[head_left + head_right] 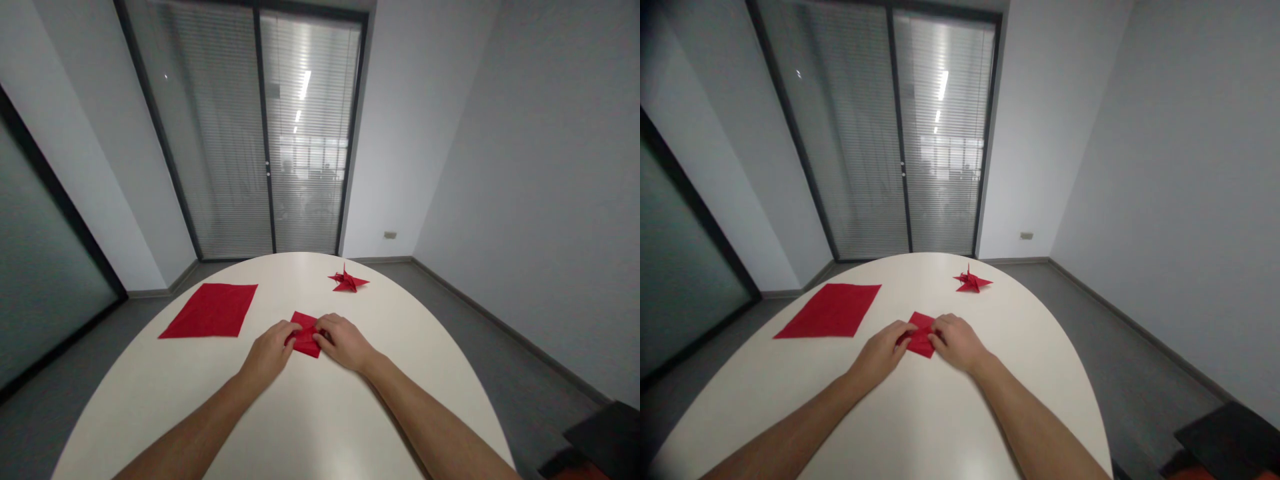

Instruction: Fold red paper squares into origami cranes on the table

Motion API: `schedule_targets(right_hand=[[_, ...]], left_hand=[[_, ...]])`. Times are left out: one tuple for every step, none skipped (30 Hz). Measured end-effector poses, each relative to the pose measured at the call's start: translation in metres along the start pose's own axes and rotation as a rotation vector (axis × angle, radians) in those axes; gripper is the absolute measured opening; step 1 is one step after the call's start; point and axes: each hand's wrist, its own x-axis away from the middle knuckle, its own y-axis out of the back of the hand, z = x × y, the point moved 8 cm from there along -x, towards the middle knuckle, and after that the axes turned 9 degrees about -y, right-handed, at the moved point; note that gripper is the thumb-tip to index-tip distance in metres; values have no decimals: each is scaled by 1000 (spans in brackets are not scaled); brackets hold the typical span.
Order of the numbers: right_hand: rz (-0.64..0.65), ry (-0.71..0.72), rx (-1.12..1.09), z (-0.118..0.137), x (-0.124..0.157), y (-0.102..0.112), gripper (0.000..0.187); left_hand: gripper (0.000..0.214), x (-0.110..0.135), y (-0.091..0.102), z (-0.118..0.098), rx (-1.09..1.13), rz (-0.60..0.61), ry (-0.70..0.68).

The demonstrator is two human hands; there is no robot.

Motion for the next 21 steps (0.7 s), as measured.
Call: schedule_targets(right_hand=[[-8, -6, 8, -1, 0, -1, 11], [-17, -17, 18, -3, -1, -1, 10], [-29, -32, 29, -6, -1, -1, 10], [-46, -50, 37, -8, -2, 0, 10], [-67, -68, 42, -10, -2, 1, 10], [-88, -80, 45, -12, -2, 4, 12], [-107, -86, 47, -13, -2, 6, 16], [-119, -78, 50, -12, -2, 8, 18], [-122, -58, 56, -11, -2, 9, 20], [-115, -30, 64, -8, -1, 9, 21], [-99, 1, 71, -5, -1, 9, 20], [-78, 30, 76, -2, 0, 7, 21], [-55, 51, 79, 0, 0, 5, 21], [-35, 62, 80, 2, 1, 3, 23], [-21, 65, 79, 2, 1, 1, 24], [-12, 61, 77, 2, 0, 0, 25], [-7, 58, 75, 1, 0, -1, 26], [-4, 55, 72, 1, 0, -2, 27], [-3, 52, 69, 0, 0, -2, 28], [-3, 44, 64, -1, -1, -2, 28], [-4, 29, 59, -3, -1, -2, 28]], left_hand=[[32, 0, 0, -1, 1, 4, -6], [32, 0, -1, -1, -2, 10, -13], [31, -1, -2, -2, -9, 19, -22], [30, -1, -3, -3, -19, 34, -32], [29, 0, -5, -4, -30, 50, -43], [30, 0, -6, -5, -41, 65, -54], [30, 0, -7, -6, -51, 75, -65], [31, 0, -7, -7, -58, 81, -76], [32, 0, -7, -8, -61, 81, -86], [32, 0, -7, -9, -62, 80, -96], [33, 0, -7, -10, -62, 81, -106], [33, 0, -7, -11, -61, 83, -115], [33, 0, -6, -12, -60, 85, -125], [32, 0, -6, -14, -61, 88, -137], [30, 0, -5, -16, -64, 90, -149], [29, 0, -5, -18, -67, 92, -162], [28, 0, -4, -21, -69, 95, -175], [27, 0, -4, -24, -70, 100, -189], [27, 0, -4, -27, -69, 108, -204], [28, 1, -3, -30, -66, 114, -219], [29, 1, -3, -33, -63, 119, -233]])
